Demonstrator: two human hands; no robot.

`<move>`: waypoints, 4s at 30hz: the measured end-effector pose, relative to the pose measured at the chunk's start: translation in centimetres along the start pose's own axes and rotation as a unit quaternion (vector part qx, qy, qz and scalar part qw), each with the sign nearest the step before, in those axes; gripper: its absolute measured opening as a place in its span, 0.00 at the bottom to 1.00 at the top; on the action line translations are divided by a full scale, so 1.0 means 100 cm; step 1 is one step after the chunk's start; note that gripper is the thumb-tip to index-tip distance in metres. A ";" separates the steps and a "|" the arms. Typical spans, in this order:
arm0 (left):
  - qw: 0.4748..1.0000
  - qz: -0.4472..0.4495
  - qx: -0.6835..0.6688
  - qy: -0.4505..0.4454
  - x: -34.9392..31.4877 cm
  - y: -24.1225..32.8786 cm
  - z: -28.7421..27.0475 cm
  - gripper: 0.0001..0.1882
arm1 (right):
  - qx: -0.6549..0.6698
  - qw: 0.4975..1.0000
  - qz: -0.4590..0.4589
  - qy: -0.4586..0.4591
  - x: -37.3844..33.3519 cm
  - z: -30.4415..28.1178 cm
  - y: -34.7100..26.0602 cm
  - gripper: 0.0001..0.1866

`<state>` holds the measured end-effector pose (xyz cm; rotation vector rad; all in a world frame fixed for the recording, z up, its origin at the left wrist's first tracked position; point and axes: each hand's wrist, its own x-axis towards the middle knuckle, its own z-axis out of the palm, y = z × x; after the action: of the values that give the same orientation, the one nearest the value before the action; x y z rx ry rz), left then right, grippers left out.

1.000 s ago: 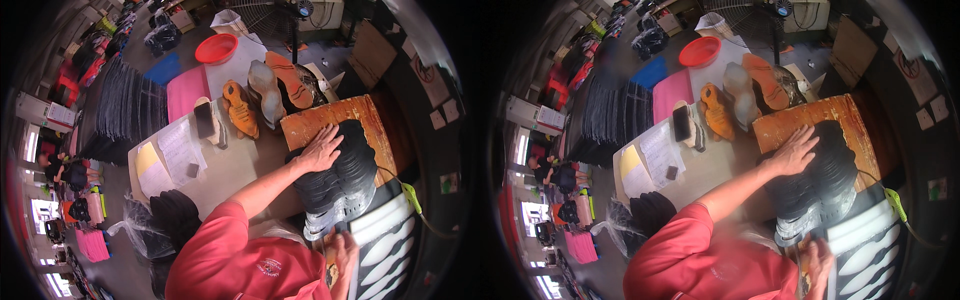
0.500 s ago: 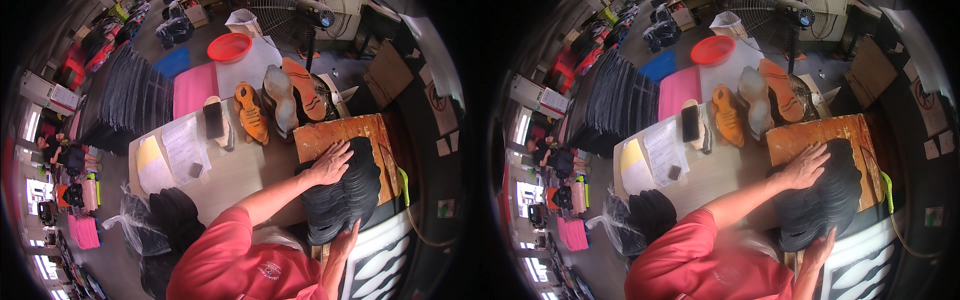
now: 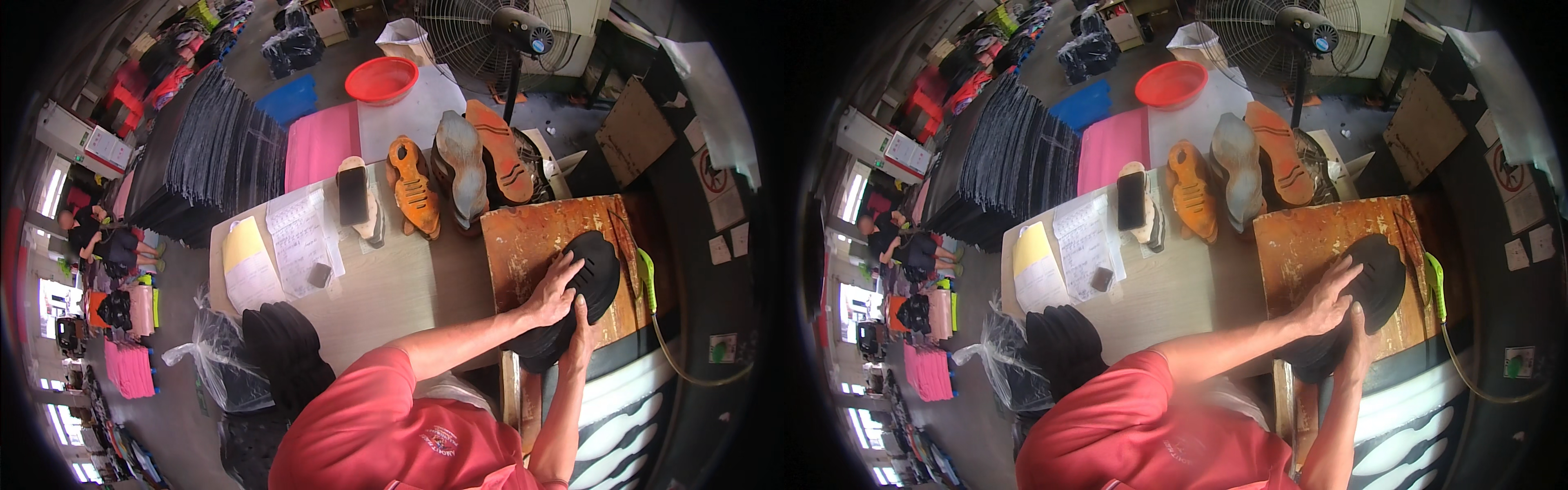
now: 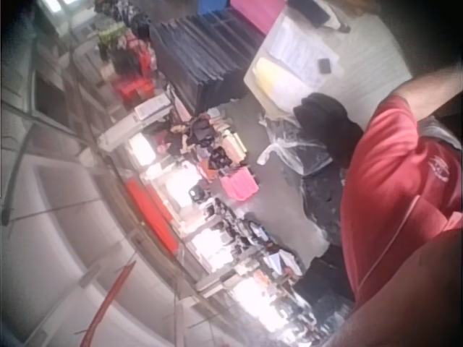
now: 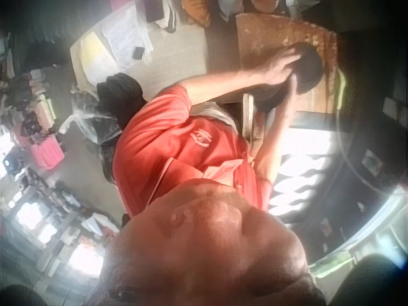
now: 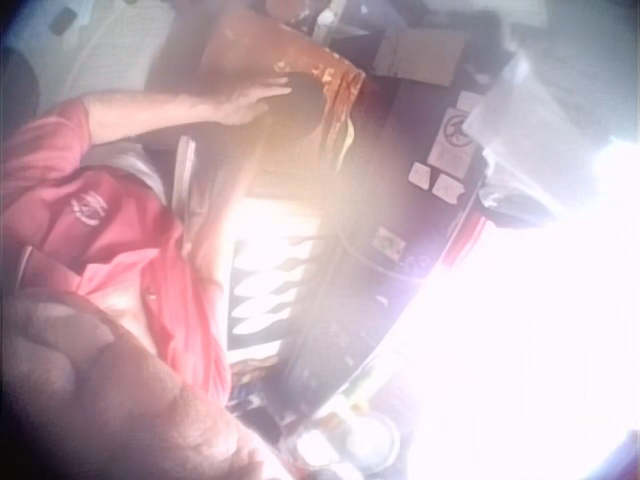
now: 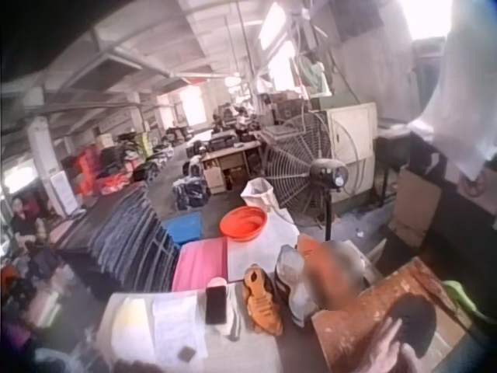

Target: The person trims excess material from black shoe soles using a handheld tool, then places the trimmed soles into a plastic bag and ties it closed. The person also flips through a notepad on the table.

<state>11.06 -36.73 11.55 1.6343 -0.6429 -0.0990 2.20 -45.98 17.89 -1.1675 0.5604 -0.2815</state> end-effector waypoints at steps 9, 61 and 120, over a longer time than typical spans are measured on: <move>0.943 -0.238 -0.224 -0.058 0.012 0.079 -0.062 0.54 | 0.102 0.993 -0.054 0.016 -0.026 -0.030 0.000 0.30; 0.961 0.015 0.210 -0.178 0.000 0.148 -0.048 0.32 | 0.031 0.996 -0.063 0.054 -0.090 -0.024 -0.008 0.38; 0.802 -0.379 -0.371 -0.275 -0.064 0.126 -0.013 0.31 | -0.023 0.993 -0.080 0.085 -0.184 -0.024 -0.025 0.48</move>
<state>1.89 -32.98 21.73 0.9704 -0.2563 -1.2946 -14.22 -39.79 24.48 -1.2425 0.6249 -0.5109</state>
